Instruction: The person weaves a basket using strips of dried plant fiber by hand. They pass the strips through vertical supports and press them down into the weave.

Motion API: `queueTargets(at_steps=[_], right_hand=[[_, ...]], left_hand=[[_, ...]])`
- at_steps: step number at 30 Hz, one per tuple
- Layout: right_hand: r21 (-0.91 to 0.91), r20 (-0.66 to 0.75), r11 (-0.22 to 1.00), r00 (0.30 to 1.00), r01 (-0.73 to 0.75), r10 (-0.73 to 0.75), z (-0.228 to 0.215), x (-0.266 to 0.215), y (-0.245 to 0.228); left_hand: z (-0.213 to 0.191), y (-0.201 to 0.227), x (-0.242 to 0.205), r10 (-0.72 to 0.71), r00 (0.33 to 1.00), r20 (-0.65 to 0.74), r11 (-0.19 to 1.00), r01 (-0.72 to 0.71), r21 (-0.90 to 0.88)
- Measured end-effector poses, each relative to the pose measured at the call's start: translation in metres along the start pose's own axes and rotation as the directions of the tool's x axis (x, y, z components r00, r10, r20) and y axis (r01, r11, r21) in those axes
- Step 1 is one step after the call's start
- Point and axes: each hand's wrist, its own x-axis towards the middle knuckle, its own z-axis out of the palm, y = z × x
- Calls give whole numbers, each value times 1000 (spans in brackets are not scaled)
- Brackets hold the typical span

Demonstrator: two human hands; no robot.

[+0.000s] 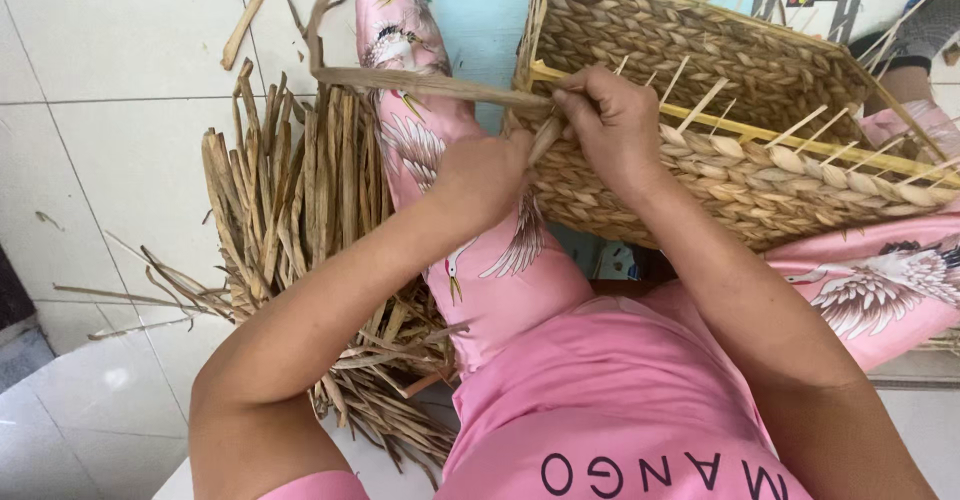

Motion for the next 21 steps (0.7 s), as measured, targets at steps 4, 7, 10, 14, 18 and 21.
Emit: queueTargets(at_steps=[4, 7, 10, 14, 18, 21], right_hand=[[-78, -23, 984, 987, 157, -160, -1, -4, 4], [-67, -21, 989, 991, 130, -132, -3, 1, -4], [-79, -42, 997, 999, 14, -17, -9, -8, -12], [-381, -32, 812, 871, 442, -490, -4, -12, -22], [-516, 77, 749, 893, 416, -443, 17, 4, -24], [-464, 49, 807, 921, 364, -387, 20, 4, -22]], left_hand=[[0, -15, 22, 491, 710, -504, 816, -173, 552], [-26, -33, 63, 374, 832, -410, 888, -195, 416], [-24, -43, 71, 287, 885, -368, 948, -208, 239], [-20, -45, 60, 351, 800, -486, 923, -208, 324], [-27, -39, 23, 482, 699, -529, 846, -212, 490], [-26, -46, -4, 572, 456, -682, 814, -211, 542]])
